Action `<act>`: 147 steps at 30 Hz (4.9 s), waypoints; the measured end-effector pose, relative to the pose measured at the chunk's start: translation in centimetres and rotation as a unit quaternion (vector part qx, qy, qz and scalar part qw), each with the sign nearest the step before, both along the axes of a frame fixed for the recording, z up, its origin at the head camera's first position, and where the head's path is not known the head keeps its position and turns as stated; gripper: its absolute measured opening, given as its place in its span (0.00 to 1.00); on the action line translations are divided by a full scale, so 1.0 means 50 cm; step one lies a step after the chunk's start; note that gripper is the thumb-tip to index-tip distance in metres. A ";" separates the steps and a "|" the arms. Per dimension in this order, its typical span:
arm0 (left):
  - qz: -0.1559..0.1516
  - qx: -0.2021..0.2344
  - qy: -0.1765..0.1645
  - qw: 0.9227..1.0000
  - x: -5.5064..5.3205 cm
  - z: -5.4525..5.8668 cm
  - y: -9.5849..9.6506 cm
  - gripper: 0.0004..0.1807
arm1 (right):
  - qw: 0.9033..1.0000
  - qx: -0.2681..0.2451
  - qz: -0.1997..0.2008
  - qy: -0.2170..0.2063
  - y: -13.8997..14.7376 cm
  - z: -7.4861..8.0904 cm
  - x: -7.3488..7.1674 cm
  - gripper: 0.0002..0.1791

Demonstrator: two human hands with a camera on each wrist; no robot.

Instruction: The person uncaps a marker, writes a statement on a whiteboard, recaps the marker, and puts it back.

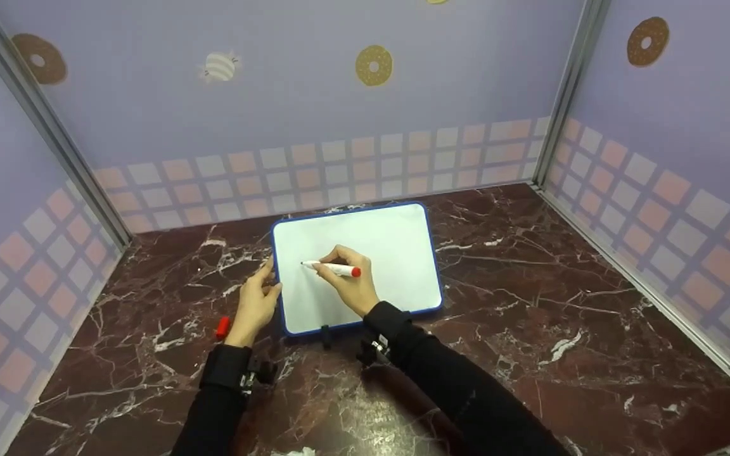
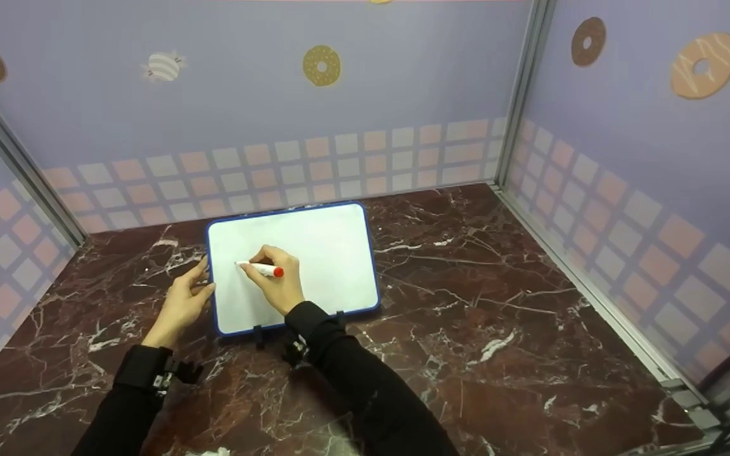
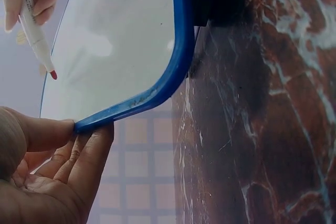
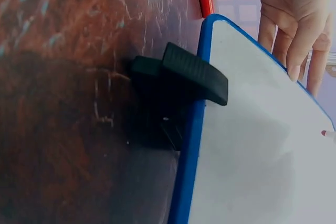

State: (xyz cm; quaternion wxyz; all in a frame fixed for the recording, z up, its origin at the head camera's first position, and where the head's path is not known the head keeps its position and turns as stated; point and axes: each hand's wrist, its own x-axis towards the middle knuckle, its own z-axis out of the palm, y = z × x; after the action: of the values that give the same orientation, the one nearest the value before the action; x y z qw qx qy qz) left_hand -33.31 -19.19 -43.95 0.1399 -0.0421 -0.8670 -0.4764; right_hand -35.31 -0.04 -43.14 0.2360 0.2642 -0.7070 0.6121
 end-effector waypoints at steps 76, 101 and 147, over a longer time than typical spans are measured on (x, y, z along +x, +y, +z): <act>-0.002 -0.002 -0.024 1.000 0.002 0.001 -0.003 0.33 | 0.999 -0.005 -0.041 0.027 0.019 0.033 0.034 0.09; -0.006 -0.003 -0.017 1.000 -0.001 0.002 -0.003 0.33 | 1.000 -0.027 -0.012 -0.009 0.046 0.030 0.049 0.11; -0.009 -0.010 -0.016 1.000 -0.004 -0.002 -0.009 0.33 | 0.997 -0.074 -0.032 0.000 0.069 0.034 0.043 0.11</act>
State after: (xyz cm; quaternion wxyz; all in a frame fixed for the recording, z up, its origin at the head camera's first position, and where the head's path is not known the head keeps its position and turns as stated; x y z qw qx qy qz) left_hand -33.51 -19.62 -44.06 0.1209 -0.0435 -0.8735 -0.4696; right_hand -33.19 3.39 -41.45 0.2744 0.2236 -0.6680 0.6546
